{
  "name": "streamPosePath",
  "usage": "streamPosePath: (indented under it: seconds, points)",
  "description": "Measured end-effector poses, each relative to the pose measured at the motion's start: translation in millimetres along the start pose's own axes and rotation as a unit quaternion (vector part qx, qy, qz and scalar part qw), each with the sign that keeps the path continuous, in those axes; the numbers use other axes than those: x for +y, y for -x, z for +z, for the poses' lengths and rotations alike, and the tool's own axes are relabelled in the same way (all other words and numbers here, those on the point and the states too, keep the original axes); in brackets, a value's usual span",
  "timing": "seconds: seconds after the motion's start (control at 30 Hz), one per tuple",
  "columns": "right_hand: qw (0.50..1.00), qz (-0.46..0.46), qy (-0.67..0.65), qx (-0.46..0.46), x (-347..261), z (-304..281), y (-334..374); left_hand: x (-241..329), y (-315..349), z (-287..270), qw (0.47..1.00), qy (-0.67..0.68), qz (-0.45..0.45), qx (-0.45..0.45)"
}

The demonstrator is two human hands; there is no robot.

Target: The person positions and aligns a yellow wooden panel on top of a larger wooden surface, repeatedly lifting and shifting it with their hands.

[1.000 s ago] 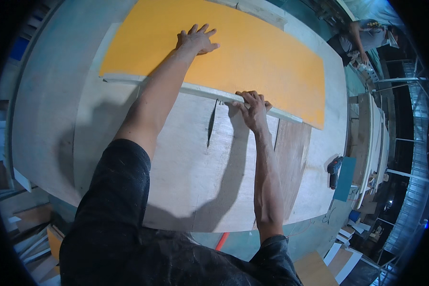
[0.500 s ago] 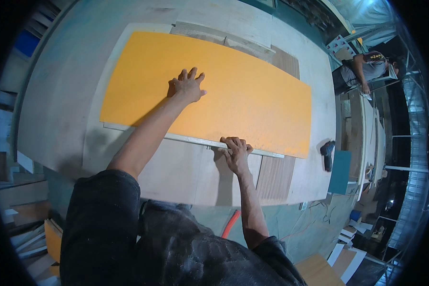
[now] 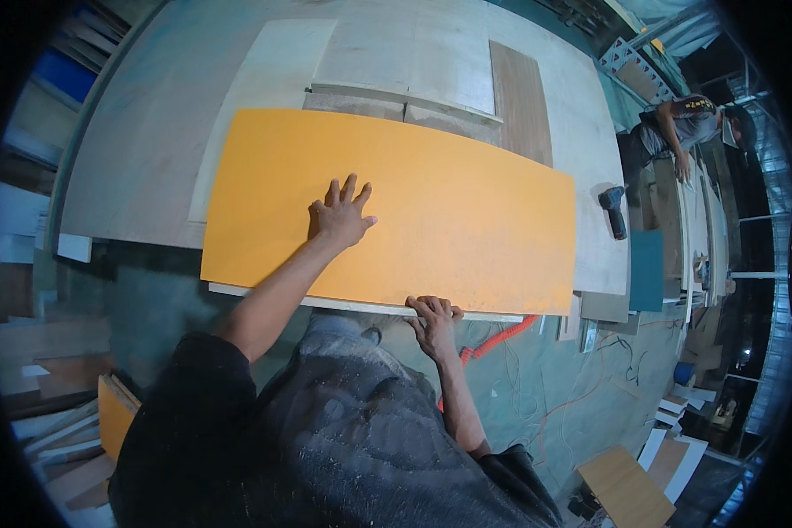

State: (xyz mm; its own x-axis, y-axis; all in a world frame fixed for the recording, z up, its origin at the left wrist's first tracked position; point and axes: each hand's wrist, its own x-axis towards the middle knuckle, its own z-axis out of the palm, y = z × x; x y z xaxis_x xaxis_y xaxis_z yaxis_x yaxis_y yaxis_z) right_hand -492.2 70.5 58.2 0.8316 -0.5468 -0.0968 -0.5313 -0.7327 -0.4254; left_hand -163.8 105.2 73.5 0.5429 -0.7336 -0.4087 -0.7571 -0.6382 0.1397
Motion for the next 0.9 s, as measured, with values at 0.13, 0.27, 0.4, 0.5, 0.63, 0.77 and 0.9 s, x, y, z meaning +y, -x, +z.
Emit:
streamPosePath:
  seconds: [0.13,0.27,0.4,0.5,0.63,0.77,0.9]
  points:
    - [1.0,-0.004,0.008,0.01,-5.5,8.1,35.2,-3.5,28.1,25.6,0.999,0.046,0.012,0.018]
    - [0.999,0.0,0.022,0.031,-9.4,0.5,45.7,-17.4,47.8,40.2,0.993,0.078,0.053,0.074]
    - [0.968,0.074,0.025,0.237,43.8,-4.4,46.7,-76.9,70.6,82.4,0.938,0.279,-0.015,0.205]
    - [0.838,0.265,0.084,0.469,140.2,-8.3,56.0,-151.9,122.4,103.9,0.891,0.204,-0.178,0.364]
    - [0.644,0.461,-0.453,0.41,299.3,-17.2,98.7,-203.0,157.8,117.3,0.764,0.246,-0.506,0.317]
    - [0.511,0.444,-0.684,0.272,290.4,-16.6,36.0,-315.1,168.8,195.7,0.553,0.625,-0.456,0.31]
    - [0.482,0.458,-0.66,0.351,295.9,-21.2,50.1,-273.0,137.2,234.2,0.494,0.662,-0.391,0.407]
